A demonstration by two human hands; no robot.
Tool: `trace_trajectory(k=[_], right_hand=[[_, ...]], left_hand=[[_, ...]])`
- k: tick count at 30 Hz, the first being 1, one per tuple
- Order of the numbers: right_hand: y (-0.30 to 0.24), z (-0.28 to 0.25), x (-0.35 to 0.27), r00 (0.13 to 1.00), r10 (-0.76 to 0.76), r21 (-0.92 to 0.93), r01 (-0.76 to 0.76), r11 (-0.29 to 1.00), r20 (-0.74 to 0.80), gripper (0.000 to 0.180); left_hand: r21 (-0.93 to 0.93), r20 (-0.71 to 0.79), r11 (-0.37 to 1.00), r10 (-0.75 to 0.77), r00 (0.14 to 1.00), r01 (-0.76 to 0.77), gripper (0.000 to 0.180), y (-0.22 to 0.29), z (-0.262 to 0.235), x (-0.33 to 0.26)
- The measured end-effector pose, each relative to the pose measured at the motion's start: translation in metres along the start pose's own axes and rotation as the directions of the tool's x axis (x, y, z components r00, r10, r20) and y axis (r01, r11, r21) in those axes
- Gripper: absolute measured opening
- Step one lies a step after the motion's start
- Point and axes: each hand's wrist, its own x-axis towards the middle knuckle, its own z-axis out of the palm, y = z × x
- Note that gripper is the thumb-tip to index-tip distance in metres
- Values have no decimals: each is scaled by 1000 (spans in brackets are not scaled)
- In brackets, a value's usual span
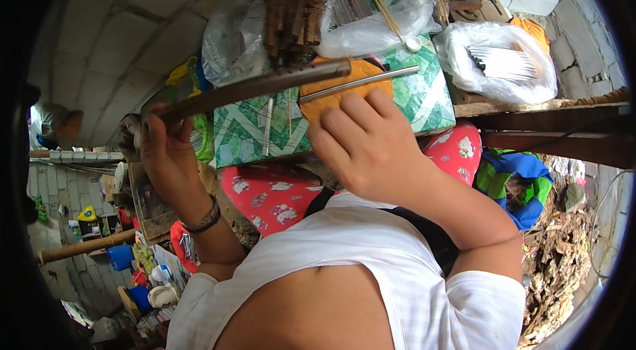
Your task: The person sits on the floor and assembles metal rods and thin rods by inserting them into a cylindrical tool and securing them with a rubber band. They then gather and align multiple thin metal rods on the table.
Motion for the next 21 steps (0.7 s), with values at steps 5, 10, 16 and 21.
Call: trace_trajectory(k=[5, 10, 16, 21], right_hand=[[-5, -2, -42, 952, 81, 152, -130, 980, 295, 24], [13, -30, -60, 503, 239, 41, -484, 874, 831, 19], [34, -37, -23, 586, 743, 740, -646, 186, 324, 38], [21, -28, -9, 613, 641, 864, -474, -169, 462, 38]], left_hand=[[-60, -37, 998, 2, 999, -4, 28, 3, -20, 20], [-155, -21, 986, -71, 997, 67, 30, -12, -29, 24], [-276, 170, 947, -118, 978, 162, 33, -30, -24, 28], [-262, 220, 953, -94, 971, 151, 38, -32, -19, 22]])
